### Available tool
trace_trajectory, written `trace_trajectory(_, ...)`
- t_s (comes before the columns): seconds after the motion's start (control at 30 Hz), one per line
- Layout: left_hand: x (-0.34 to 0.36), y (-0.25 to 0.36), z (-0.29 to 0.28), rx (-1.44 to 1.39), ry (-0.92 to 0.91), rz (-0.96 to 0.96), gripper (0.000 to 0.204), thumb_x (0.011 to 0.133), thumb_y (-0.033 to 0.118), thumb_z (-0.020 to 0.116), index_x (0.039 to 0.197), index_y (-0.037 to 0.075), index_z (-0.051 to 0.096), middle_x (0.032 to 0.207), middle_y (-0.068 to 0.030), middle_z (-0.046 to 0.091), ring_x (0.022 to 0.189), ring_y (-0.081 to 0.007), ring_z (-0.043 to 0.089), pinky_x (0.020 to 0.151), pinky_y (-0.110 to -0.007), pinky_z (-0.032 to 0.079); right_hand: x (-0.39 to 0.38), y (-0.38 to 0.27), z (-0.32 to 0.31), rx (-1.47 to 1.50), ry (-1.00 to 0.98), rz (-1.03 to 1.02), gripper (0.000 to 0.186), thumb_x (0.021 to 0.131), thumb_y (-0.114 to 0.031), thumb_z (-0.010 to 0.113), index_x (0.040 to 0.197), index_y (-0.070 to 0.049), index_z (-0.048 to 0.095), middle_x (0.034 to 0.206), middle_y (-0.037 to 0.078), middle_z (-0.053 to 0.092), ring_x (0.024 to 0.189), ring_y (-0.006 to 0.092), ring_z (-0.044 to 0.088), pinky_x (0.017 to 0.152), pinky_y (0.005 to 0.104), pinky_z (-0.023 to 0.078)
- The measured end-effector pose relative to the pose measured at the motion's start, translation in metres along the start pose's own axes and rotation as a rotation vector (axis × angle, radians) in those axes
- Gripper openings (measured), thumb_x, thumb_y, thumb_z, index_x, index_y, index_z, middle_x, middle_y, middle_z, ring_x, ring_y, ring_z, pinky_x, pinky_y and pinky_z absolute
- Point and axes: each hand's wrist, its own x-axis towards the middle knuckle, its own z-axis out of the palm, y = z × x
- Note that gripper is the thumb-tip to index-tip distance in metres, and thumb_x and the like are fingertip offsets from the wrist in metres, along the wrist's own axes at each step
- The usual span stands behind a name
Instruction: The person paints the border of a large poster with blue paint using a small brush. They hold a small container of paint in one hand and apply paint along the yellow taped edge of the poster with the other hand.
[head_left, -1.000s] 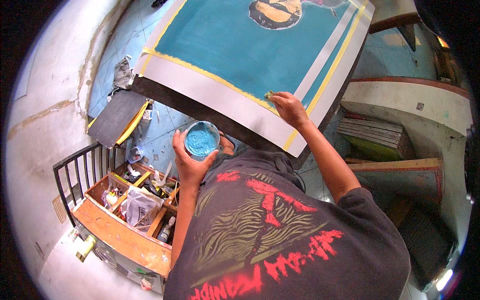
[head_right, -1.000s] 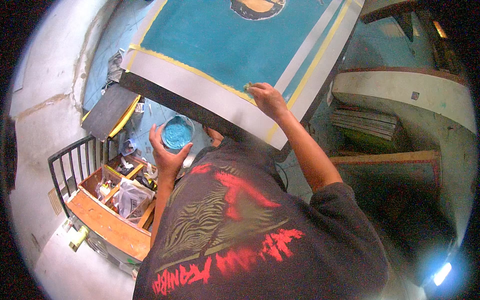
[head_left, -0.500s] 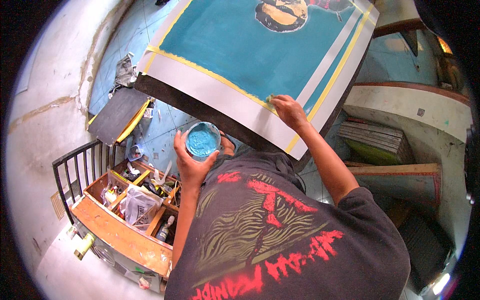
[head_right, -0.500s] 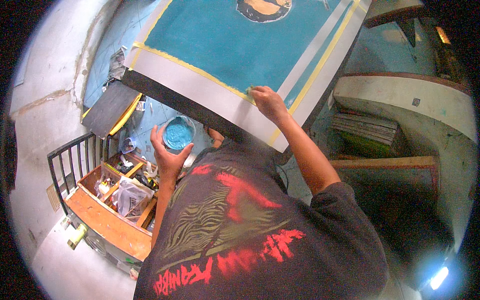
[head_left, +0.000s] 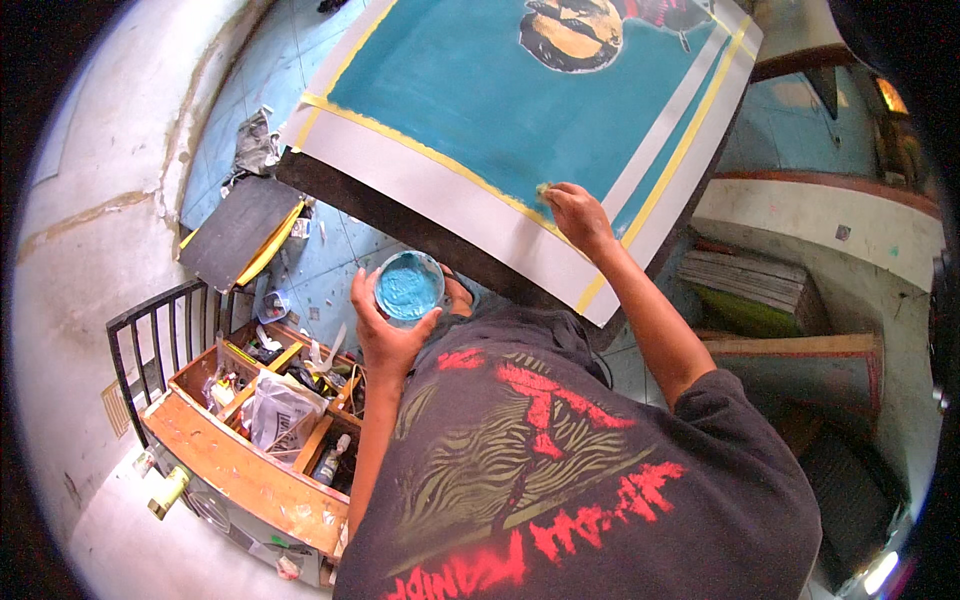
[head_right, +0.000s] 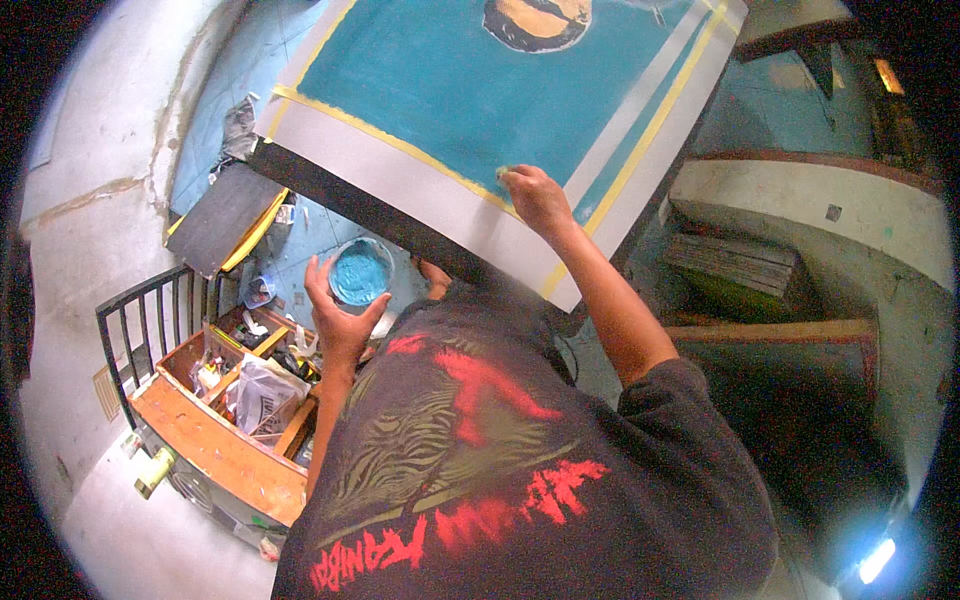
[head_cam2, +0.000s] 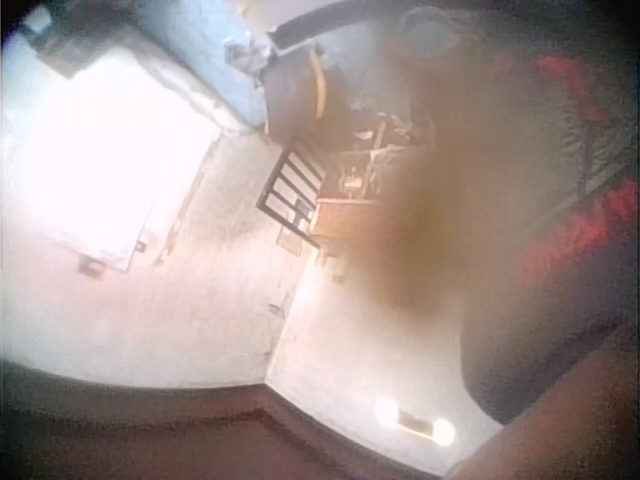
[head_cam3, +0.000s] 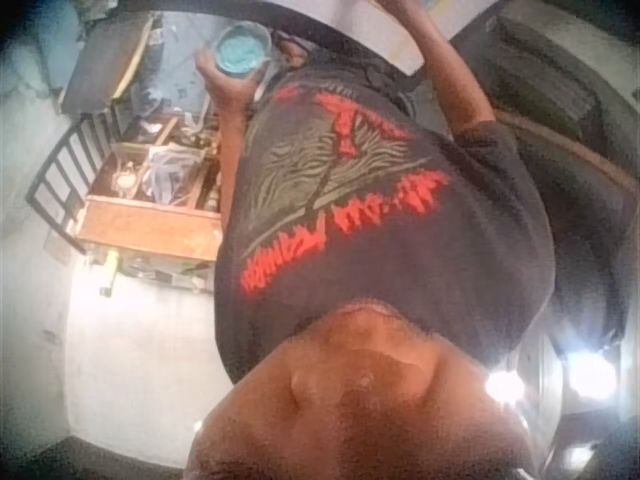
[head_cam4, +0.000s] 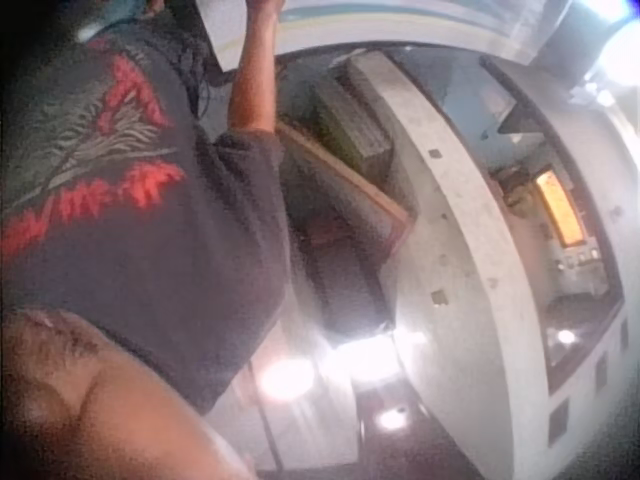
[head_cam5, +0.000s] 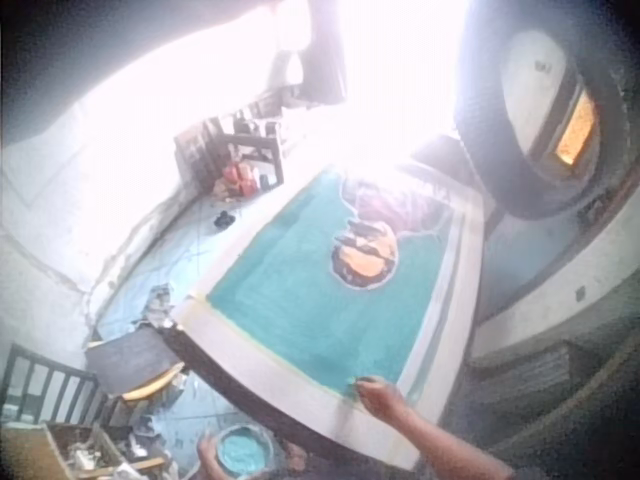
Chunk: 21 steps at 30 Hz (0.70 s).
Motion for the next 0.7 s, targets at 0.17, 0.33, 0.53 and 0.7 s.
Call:
trace_trajectory(0.17,-0.002,-0.001,-0.003,-0.012,0.013,-0.021,0.116,0.062,0.026,0.092,0.148,0.003,0.017,0.136,-0.0267,0.049,0.125,-0.0372,0.051,0.107,-0.044,0.039,0.026,-0.013,0.007,-0.025,-0.122,0.019,0.022,0.094,-0.014,0.051,0.106,-0.008,0.069,0.107,0.017,0.068,0.100,0.0359,0.065,0.083,0.0433,0.055)
trace_trajectory(0.33,-0.006,-0.009,-0.007,0.014,0.048,-0.022,0.113,0.063,0.030,0.091,0.145,0.000,0.020,0.134,-0.0240,0.048,0.123,-0.0386,0.052,0.104,-0.045,0.043,0.072,-0.043,0.014,0.037,0.063,-0.143,0.022,0.094,-0.015,0.051,0.104,-0.008,0.070,0.110,0.017,0.068,0.101,0.0343,0.065,0.085,0.0428,0.055)
trace_trajectory(0.53,-0.012,-0.011,-0.014,-0.020,0.088,-0.041,0.114,0.063,0.031,0.091,0.146,-0.001,0.019,0.134,-0.0246,0.048,0.123,-0.0382,0.051,0.105,-0.046,0.042,0.132,-0.072,0.046,0.023,-0.044,-0.174,0.021,0.094,-0.017,0.052,0.100,-0.007,0.070,0.107,0.017,0.068,0.101,0.0349,0.065,0.087,0.0423,0.054)
trace_trajectory(0.7,-0.022,-0.023,-0.019,0.009,0.119,-0.070,0.116,0.063,0.030,0.092,0.146,0.000,0.017,0.134,-0.0245,0.048,0.123,-0.0370,0.051,0.105,-0.045,0.041,0.148,-0.068,0.064,0.047,-0.022,-0.165,0.019,0.092,-0.016,0.054,0.098,-0.005,0.069,0.105,0.016,0.067,0.100,0.0353,0.064,0.086,0.0430,0.053)
